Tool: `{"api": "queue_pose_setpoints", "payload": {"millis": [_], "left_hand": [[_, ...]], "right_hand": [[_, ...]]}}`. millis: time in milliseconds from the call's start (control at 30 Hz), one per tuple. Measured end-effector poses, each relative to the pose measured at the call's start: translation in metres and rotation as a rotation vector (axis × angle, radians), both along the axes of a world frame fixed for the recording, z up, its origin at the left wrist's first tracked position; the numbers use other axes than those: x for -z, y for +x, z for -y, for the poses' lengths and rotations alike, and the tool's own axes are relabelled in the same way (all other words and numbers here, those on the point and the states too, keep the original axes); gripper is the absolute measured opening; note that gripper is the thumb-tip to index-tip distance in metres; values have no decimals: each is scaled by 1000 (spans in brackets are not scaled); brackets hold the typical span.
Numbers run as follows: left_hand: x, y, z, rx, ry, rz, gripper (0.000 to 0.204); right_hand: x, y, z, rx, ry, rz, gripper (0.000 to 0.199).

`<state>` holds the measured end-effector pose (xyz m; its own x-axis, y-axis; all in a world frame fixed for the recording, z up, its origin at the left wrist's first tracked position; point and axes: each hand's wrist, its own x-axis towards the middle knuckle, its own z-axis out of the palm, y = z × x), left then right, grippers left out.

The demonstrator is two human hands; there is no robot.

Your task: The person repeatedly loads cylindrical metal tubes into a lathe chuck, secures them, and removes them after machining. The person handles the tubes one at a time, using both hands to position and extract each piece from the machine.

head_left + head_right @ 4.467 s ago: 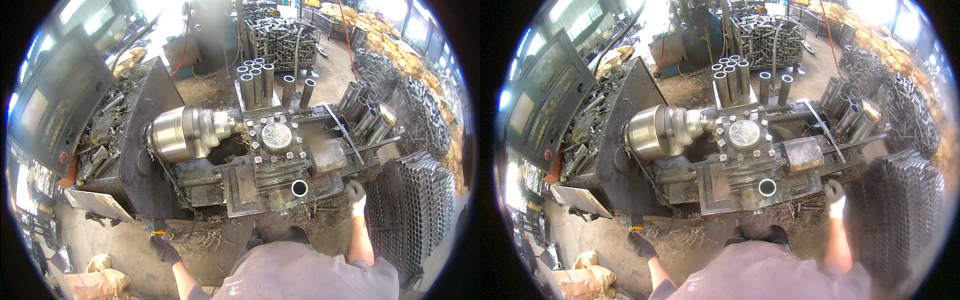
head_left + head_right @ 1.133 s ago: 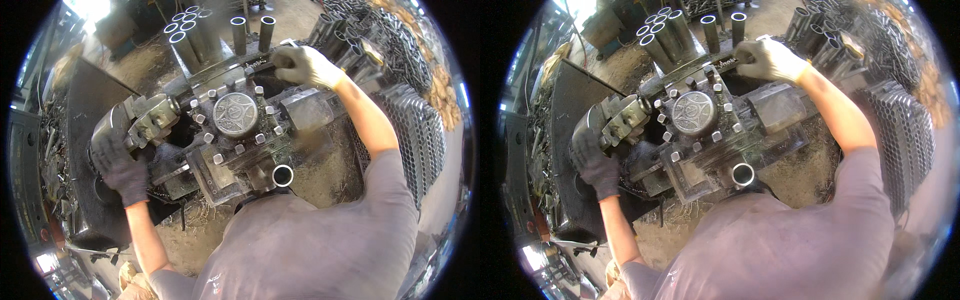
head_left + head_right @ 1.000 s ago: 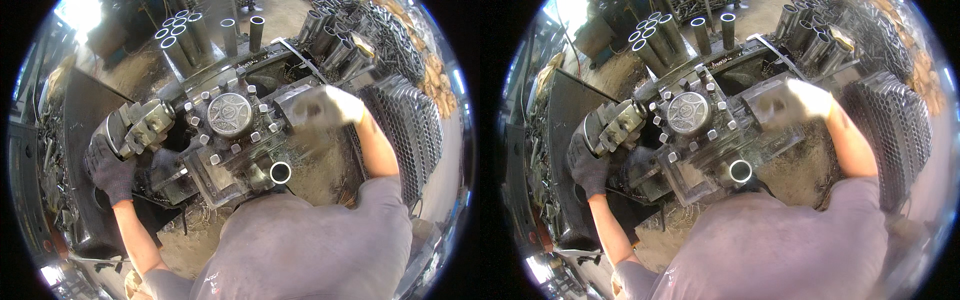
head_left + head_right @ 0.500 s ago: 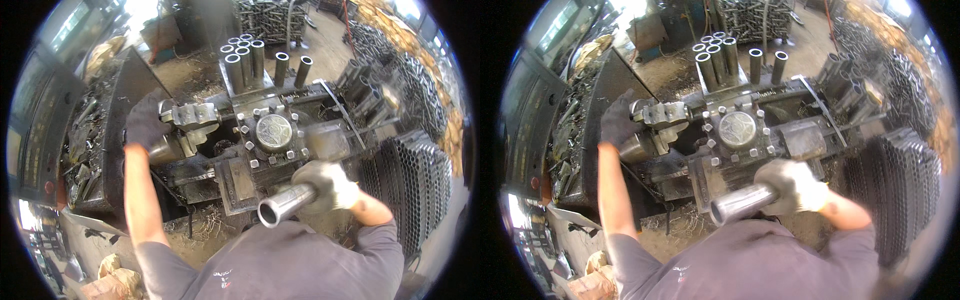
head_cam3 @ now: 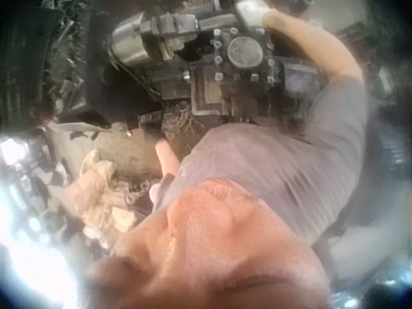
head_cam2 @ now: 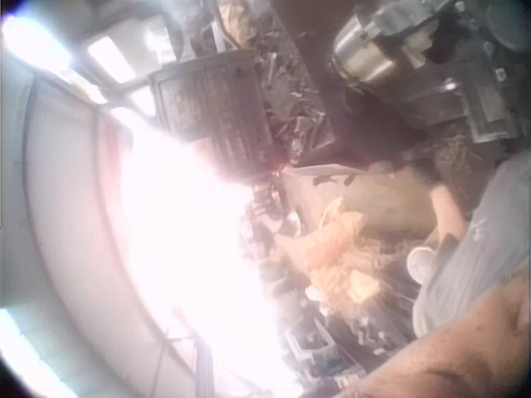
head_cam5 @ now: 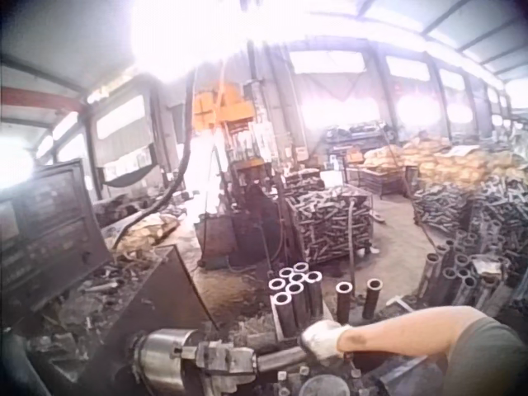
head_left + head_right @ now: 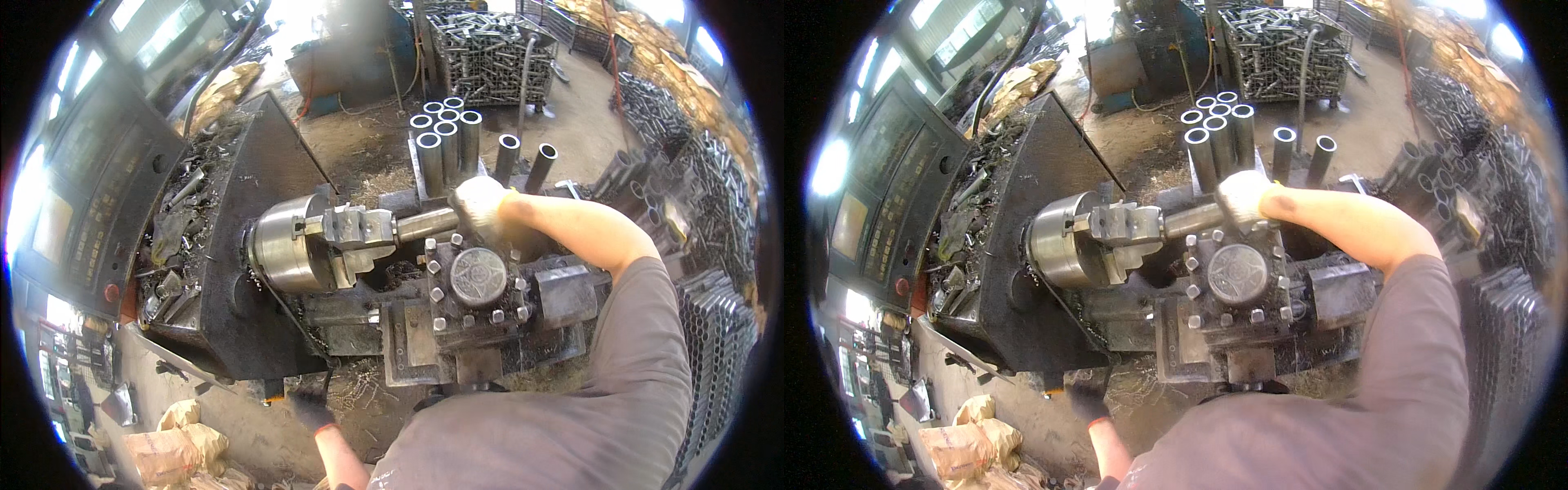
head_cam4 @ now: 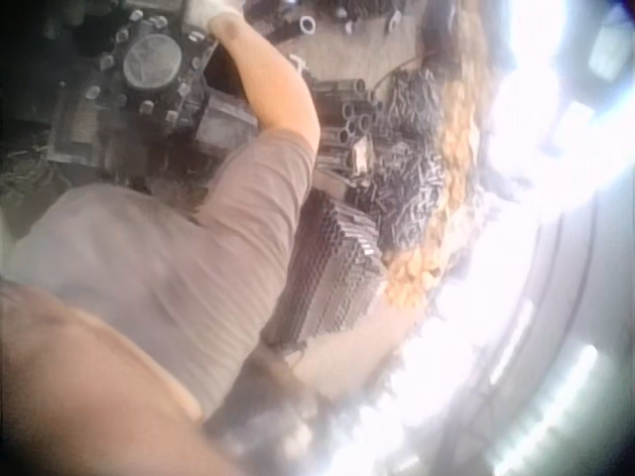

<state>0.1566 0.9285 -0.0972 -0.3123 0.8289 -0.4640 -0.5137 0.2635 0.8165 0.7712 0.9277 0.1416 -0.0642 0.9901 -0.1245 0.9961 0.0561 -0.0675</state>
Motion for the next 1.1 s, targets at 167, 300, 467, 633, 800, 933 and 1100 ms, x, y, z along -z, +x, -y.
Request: {"api": "queue_pose_setpoints", "payload": {"millis": [167, 300, 467, 633, 800, 933, 1100], "left_hand": [[14, -88, -17, -89, -25, -1, 49], [-11, -104, -23, -20, -64, 148, 50], [-10, -121, -28, 62, -163, 80, 42], [9, -122, -38, -11, -104, -137, 37], [-55, -76, -14, -228, 25, -1060, 42], [-190, -44, -16, -378, 735, -1662, 41], [-342, 2, -138, -249, 1088, -1939, 45]], "right_hand": [[42, 18, -12, -157, -142, -287, 47], [32, -17, -44, -20, -191, -384, 49], [-18, -71, -95, 18, -501, -819, 85], [34, -3, -77, -99, -361, -236, 29], [82, 65, -4, -61, -212, 190, 18], [17, 66, 77, 269, 102, -14, 42], [-20, 39, 118, 627, 372, -186, 43]]}}
